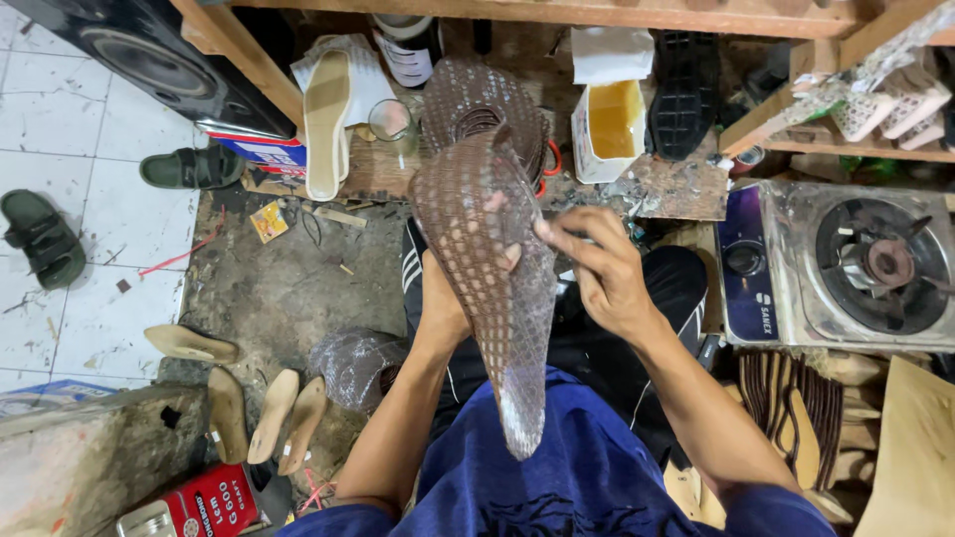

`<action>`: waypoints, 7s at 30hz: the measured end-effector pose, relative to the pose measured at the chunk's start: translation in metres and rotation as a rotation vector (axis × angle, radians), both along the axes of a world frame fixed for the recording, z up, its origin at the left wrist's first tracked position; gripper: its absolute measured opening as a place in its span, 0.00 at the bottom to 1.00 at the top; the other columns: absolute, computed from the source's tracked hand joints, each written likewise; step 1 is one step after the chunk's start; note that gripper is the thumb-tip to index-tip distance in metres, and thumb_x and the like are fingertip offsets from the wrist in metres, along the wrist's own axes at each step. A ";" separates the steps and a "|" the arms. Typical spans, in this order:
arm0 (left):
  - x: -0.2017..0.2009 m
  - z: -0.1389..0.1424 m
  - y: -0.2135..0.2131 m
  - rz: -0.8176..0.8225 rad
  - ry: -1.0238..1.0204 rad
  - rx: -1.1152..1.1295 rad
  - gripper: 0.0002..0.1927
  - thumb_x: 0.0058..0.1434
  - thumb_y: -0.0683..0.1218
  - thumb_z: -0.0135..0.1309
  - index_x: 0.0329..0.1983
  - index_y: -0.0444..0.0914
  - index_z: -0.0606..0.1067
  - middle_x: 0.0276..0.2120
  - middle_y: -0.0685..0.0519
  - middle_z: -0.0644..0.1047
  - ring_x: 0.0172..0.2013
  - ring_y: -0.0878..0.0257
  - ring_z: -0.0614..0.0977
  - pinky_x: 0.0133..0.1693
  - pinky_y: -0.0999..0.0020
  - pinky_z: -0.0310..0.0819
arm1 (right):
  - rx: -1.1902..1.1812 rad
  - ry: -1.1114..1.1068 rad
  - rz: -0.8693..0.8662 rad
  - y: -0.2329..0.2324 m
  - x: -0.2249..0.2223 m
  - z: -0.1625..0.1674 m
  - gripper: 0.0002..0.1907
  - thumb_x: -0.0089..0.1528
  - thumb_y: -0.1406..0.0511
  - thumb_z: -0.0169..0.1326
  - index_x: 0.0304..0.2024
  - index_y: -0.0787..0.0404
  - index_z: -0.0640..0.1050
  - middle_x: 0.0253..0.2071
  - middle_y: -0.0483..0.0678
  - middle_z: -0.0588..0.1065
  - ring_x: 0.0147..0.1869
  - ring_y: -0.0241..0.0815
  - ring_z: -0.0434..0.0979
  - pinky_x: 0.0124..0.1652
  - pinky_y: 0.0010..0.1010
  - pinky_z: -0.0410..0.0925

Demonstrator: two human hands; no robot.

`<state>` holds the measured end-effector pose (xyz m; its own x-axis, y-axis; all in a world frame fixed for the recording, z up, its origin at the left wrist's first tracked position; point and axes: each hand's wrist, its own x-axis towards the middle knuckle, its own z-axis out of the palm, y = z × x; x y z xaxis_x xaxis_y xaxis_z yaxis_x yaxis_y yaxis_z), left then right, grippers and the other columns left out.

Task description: The person sits on the floor of a shoe workshop and finishes woven sandal uppers. They hold each upper, press and smooth its edges, apply a yellow adhesive or wax from a container on the bench, trim excess material, and place completed uppers on the shelf above the workbench.

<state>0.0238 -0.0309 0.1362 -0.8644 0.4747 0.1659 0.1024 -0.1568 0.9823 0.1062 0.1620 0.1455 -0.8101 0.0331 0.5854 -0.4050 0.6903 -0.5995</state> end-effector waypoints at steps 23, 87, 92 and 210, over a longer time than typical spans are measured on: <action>0.004 -0.056 0.021 -0.260 -0.584 0.550 0.13 0.71 0.39 0.52 0.55 0.27 0.73 0.50 0.49 0.80 0.50 0.64 0.80 0.56 0.67 0.73 | -1.044 -0.249 0.081 -0.020 0.006 -0.023 0.37 0.64 0.79 0.57 0.74 0.57 0.65 0.46 0.45 0.70 0.48 0.32 0.71 0.47 0.23 0.67; -0.016 -0.060 0.001 -0.312 -0.718 0.567 0.11 0.72 0.38 0.49 0.55 0.30 0.74 0.46 0.47 0.80 0.46 0.60 0.82 0.51 0.62 0.76 | -0.483 -0.291 0.280 0.008 0.000 0.000 0.45 0.72 0.37 0.30 0.57 0.69 0.79 0.62 0.57 0.70 0.67 0.52 0.69 0.69 0.43 0.60; -0.018 -0.063 -0.001 -0.264 -0.691 0.553 0.11 0.73 0.37 0.47 0.55 0.31 0.74 0.48 0.49 0.80 0.48 0.63 0.82 0.53 0.66 0.76 | -0.556 -0.245 0.285 0.011 0.005 -0.006 0.47 0.72 0.36 0.30 0.55 0.70 0.80 0.62 0.58 0.71 0.68 0.53 0.71 0.70 0.44 0.62; 0.010 -0.046 -0.005 -0.187 -0.630 0.293 0.10 0.66 0.39 0.62 0.46 0.28 0.77 0.34 0.54 0.78 0.29 0.72 0.74 0.29 0.77 0.64 | -0.323 -0.185 0.129 0.003 0.003 0.007 0.47 0.72 0.37 0.25 0.65 0.69 0.73 0.56 0.61 0.73 0.63 0.55 0.71 0.66 0.43 0.59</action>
<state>0.0336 -0.0356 0.0907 -0.7466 0.6364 -0.1940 -0.5240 -0.3827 0.7609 0.1094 0.1646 0.1524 -0.9105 0.0830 0.4050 -0.3406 0.4045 -0.8488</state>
